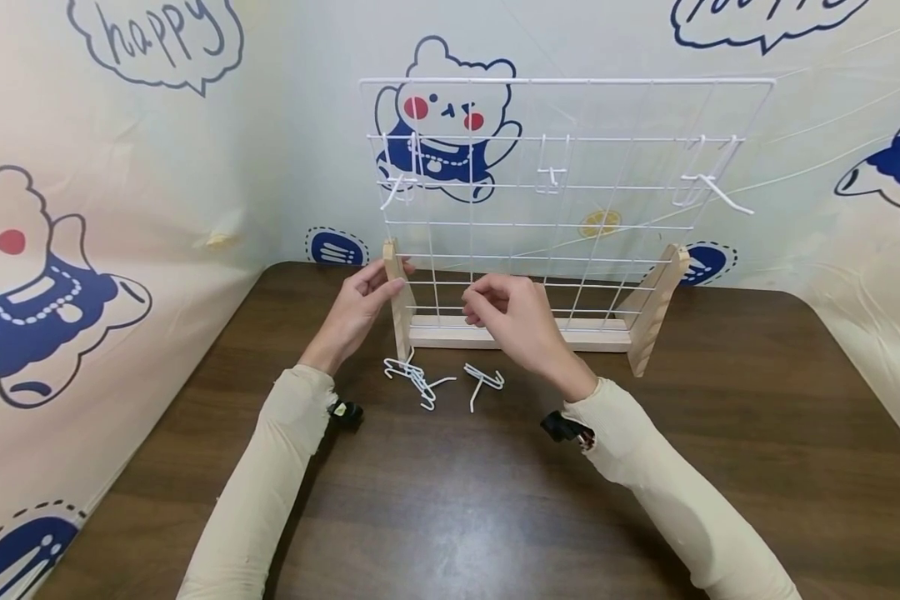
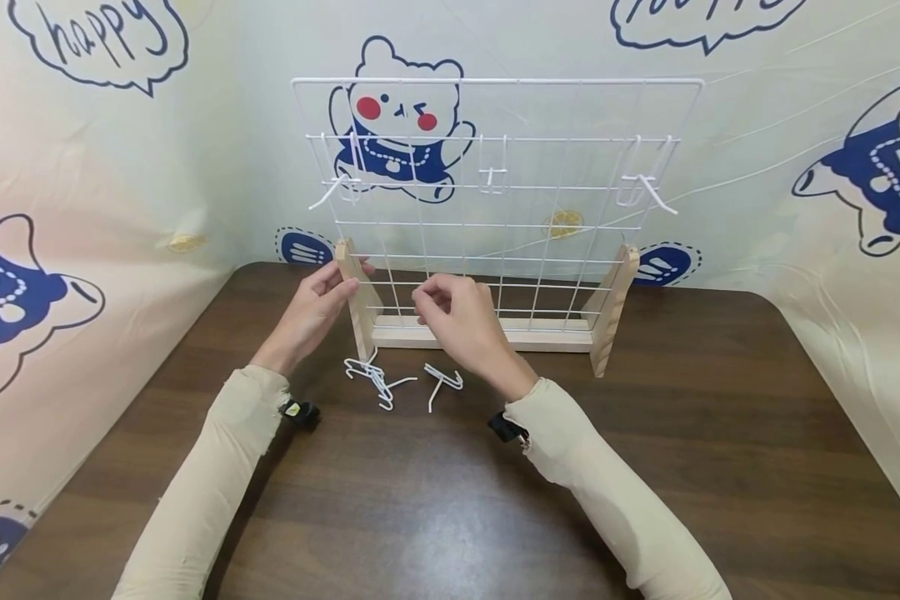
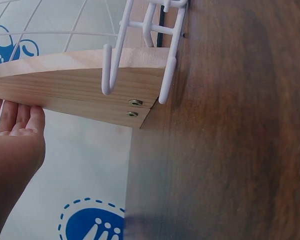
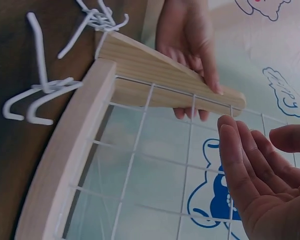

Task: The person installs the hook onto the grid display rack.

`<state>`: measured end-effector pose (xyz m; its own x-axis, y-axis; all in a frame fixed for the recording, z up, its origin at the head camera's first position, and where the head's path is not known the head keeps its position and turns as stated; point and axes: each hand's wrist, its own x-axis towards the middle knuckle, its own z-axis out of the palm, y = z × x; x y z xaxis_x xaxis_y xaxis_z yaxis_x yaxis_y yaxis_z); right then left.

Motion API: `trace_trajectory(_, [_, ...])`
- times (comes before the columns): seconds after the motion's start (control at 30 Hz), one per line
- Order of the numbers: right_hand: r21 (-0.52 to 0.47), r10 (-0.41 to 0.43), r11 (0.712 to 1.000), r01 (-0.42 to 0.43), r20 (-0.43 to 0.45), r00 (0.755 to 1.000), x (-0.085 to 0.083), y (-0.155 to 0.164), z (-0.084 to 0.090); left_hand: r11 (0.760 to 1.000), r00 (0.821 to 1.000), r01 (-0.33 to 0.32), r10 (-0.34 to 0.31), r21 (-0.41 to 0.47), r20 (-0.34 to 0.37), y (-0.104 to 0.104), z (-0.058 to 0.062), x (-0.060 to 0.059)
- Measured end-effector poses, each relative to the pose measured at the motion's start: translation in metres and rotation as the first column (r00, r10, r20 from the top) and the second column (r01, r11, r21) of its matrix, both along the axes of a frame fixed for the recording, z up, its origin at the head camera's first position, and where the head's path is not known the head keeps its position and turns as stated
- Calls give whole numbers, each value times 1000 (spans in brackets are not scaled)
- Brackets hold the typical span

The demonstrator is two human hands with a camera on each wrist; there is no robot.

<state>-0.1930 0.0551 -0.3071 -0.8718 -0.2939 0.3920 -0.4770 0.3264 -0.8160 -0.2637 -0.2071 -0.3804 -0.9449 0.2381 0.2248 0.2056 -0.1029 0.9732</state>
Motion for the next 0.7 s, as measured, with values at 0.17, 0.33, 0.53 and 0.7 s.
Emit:
trace_trajectory(0.17, [42,-7,999,7,1,1000,6,7,-8,1000,1000,2,-2,6,-1,0,0,-1])
trace_trajectory(0.33, [63,-6,998,4,26,1000,12,14,-17,1000,1000,-3,3,25,2,1,-2,-1])
trace_trajectory(0.53, [75,-26,997,23,41,999,16,23,-28,1000,1000,1,-1,-2,8,-1,-1,0])
trace_trajectory(0.7, [84,-21,996,17,44,999,15,28,-39,1000,1000,-2,2,0,9,-1,-1,0])
